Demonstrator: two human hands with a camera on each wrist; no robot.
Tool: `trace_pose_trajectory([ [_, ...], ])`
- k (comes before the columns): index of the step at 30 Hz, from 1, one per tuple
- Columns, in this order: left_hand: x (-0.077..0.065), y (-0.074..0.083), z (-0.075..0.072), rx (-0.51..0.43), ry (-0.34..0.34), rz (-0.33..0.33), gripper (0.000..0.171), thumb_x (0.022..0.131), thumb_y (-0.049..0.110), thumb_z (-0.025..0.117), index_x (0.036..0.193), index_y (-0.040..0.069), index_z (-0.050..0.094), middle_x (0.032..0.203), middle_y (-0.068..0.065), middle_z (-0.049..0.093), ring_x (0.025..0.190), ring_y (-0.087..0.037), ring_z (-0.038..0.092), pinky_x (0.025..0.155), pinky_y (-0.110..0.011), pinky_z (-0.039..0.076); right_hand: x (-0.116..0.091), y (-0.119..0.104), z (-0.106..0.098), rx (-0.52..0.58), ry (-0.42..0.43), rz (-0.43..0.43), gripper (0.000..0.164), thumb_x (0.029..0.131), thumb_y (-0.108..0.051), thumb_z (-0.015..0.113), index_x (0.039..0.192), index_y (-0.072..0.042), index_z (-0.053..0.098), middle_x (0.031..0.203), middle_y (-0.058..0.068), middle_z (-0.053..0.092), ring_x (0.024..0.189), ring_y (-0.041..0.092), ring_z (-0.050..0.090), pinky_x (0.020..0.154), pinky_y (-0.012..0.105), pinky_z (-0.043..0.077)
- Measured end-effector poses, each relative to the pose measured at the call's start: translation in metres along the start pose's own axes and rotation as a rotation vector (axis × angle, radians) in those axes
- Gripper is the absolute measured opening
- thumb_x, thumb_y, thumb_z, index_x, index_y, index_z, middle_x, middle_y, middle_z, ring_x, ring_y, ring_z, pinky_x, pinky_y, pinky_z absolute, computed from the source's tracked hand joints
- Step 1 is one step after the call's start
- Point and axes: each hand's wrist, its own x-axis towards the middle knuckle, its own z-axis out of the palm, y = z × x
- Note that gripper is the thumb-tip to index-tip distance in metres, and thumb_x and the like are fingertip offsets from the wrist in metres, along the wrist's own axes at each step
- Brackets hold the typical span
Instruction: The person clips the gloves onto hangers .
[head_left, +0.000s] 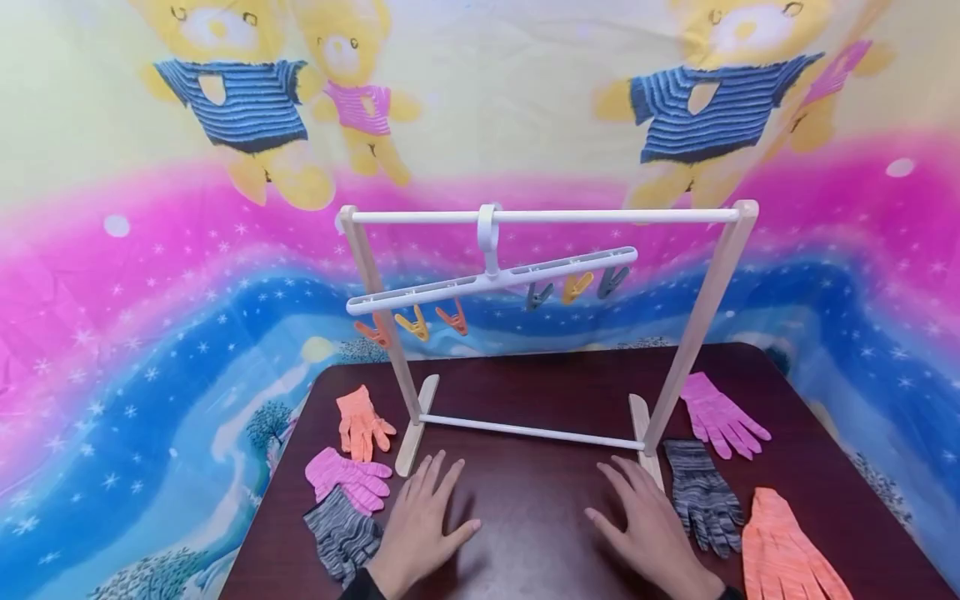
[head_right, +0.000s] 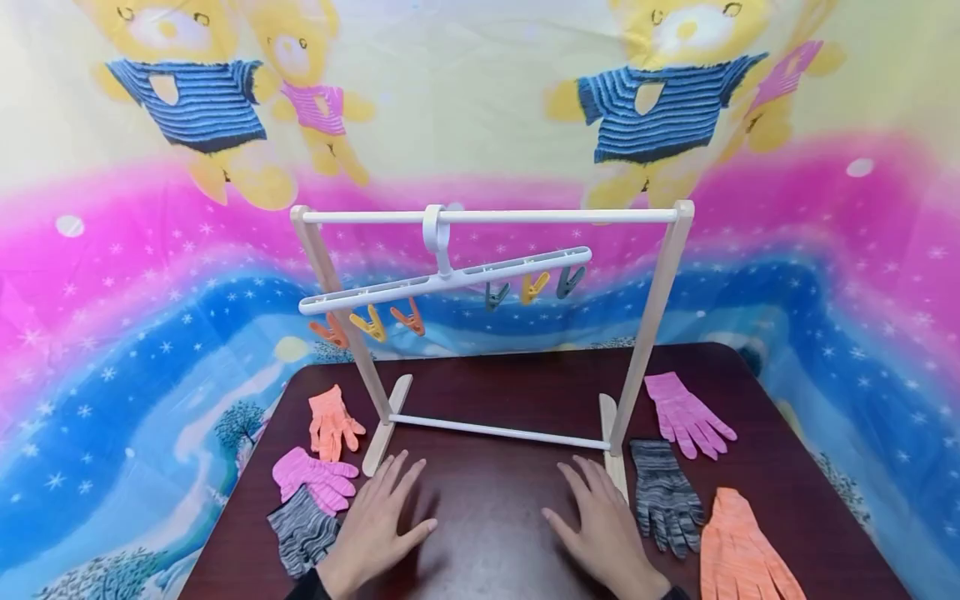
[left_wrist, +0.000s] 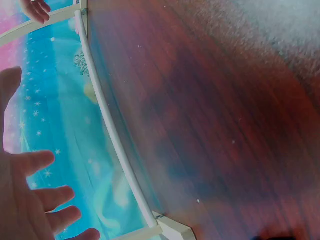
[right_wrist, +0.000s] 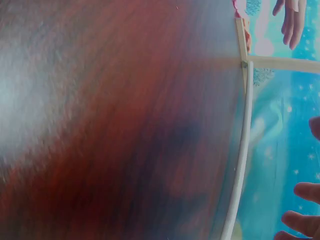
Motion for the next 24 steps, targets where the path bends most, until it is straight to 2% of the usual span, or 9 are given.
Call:
trace_pose_trajectory([
  [6,0.005,-0.001,-0.003,0.034,0.181,0.009,0.079,0.079,0.051,0.079,0.144,0.016,0.053,0.148,-0.018,0.053,0.136,-0.039,0.052,0.101,-0.057,0.049,0.002,0.009,-0.008,0.023,0.077,0.031,0.057,0.078,-0.027,0.084,0.128,-0.006,0.066,0.133,0.021,0.061,0.122,0.042,0.058,0.092,0.060,0.049],
  [11,0.012,-0.007,-0.012,-0.034,0.266,-0.033,0.072,0.080,0.043,0.081,0.141,0.014,0.057,0.144,-0.017,0.058,0.132,-0.036,0.056,0.101,-0.056,0.050,0.008,0.016,-0.014,0.066,0.152,0.073,0.051,0.078,-0.020,0.084,0.123,-0.003,0.067,0.127,0.021,0.065,0.118,0.041,0.060,0.092,0.058,0.047],
  [14,0.016,-0.012,-0.019,-0.079,0.292,-0.064,0.069,0.082,0.040,0.081,0.141,0.013,0.057,0.143,-0.016,0.059,0.132,-0.035,0.057,0.102,-0.055,0.050,0.011,0.020,-0.019,0.085,0.184,0.090,0.046,0.079,-0.018,0.083,0.120,-0.002,0.068,0.124,0.021,0.066,0.115,0.040,0.062,0.091,0.058,0.048],
  [18,0.020,-0.017,-0.026,-0.119,0.294,-0.084,0.065,0.084,0.036,0.081,0.140,0.012,0.057,0.142,-0.016,0.059,0.131,-0.035,0.058,0.101,-0.055,0.051,0.015,0.026,-0.027,0.103,0.229,0.090,0.041,0.080,-0.015,0.081,0.117,0.000,0.070,0.120,0.022,0.068,0.109,0.042,0.064,0.086,0.059,0.048],
  [24,0.028,-0.026,-0.034,-0.135,0.308,-0.106,0.057,0.088,0.033,0.078,0.137,0.010,0.061,0.140,-0.016,0.062,0.128,-0.035,0.060,0.101,-0.056,0.051,0.023,0.034,-0.041,0.089,0.303,0.110,0.032,0.081,-0.011,0.079,0.112,-0.002,0.071,0.113,0.018,0.072,0.105,0.038,0.067,0.087,0.046,0.043],
])
